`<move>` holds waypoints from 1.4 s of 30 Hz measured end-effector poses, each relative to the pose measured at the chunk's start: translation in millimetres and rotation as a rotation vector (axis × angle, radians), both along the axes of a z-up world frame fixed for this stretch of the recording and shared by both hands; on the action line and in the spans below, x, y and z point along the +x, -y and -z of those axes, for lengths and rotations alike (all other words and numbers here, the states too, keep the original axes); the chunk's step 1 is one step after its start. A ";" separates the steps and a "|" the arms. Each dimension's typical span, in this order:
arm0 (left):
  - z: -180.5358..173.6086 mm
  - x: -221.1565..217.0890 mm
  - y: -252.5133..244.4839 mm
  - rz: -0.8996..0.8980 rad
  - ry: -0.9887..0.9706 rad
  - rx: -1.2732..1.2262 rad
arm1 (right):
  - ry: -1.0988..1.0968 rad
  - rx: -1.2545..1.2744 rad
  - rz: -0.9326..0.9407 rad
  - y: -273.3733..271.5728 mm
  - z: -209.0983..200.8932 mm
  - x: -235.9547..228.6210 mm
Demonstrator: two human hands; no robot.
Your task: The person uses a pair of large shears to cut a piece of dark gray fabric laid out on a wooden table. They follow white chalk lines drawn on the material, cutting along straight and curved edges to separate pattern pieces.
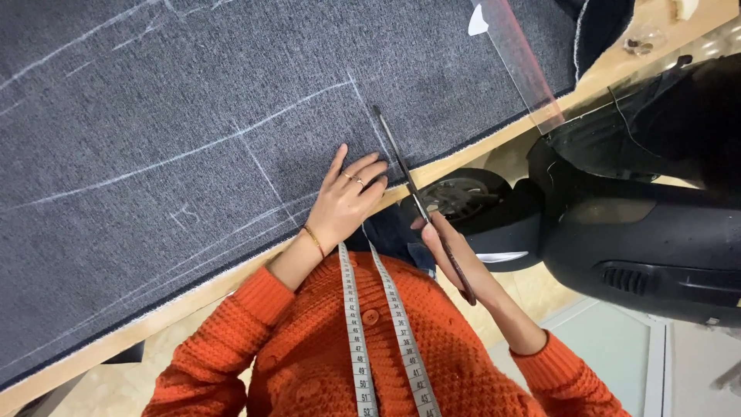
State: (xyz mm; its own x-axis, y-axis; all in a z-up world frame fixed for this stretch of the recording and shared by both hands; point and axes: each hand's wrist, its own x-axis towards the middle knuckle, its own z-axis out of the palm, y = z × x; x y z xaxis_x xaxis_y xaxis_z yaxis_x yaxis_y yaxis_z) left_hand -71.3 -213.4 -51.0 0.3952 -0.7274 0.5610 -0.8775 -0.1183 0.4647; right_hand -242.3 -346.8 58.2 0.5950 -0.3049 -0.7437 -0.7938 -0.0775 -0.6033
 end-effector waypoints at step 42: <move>-6.8 2.3 -1.9 0.018 -0.048 -0.010 | -0.067 -0.099 -0.069 10.0 5.1 60.9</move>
